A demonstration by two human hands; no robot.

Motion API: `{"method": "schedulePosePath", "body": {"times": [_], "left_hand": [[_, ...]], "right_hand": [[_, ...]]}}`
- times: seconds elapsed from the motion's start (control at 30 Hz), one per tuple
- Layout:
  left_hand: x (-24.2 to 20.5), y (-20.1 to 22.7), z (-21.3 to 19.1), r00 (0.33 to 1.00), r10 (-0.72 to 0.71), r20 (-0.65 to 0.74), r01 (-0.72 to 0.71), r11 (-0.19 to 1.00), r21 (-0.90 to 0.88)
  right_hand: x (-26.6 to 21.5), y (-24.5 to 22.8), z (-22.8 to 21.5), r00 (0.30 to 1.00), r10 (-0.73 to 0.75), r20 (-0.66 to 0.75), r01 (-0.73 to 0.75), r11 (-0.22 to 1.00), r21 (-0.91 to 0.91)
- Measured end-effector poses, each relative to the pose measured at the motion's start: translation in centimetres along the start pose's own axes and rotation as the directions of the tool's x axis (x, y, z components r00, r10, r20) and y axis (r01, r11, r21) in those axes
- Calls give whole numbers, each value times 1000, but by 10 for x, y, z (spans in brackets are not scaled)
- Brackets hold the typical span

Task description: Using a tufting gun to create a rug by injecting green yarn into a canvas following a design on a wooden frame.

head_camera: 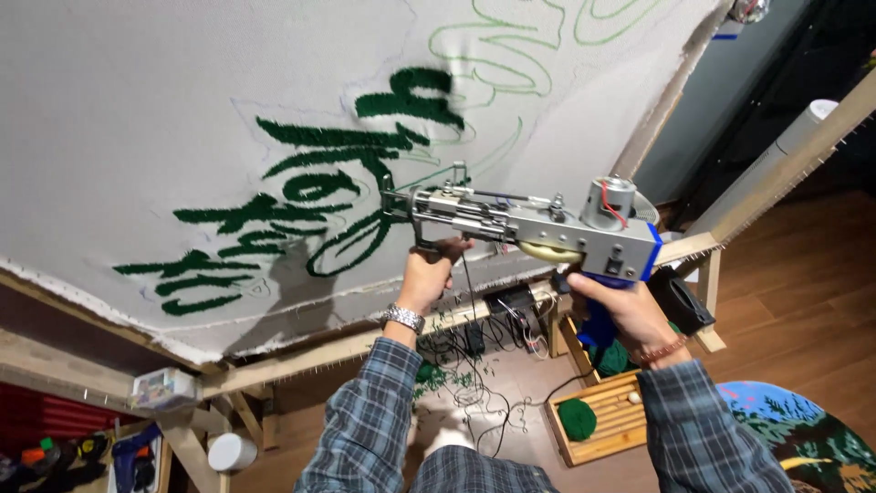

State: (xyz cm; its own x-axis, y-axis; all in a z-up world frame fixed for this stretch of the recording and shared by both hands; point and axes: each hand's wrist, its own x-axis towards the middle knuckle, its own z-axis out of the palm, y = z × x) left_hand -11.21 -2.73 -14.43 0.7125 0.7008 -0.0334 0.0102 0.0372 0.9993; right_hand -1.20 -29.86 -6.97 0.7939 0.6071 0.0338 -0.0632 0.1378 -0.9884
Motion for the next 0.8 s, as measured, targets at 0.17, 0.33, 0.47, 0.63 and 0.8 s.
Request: {"method": "schedulePosePath", "body": {"times": [0.17,0.33,0.47,0.63,0.8], "left_hand": [[2,32,-2,995,29,93,-28,1000,-13],[28,24,1,980,67,185,-66,998,-11],[34,49,7,972,76,222,-76,997,-7],[61,60,23,929,-34,369,-6,994,108],[88,72,46,904,31,427,-73,994,83]], "right_hand": [[10,9,-2,998,-43,-45,44,998,35],[8,2,8,990,-105,-92,110,992,54],[8,-2,12,979,-146,-139,155,986,58],[3,-18,21,951,-53,-304,71,996,49],[7,-28,27,924,-126,-361,145,989,25]]}}
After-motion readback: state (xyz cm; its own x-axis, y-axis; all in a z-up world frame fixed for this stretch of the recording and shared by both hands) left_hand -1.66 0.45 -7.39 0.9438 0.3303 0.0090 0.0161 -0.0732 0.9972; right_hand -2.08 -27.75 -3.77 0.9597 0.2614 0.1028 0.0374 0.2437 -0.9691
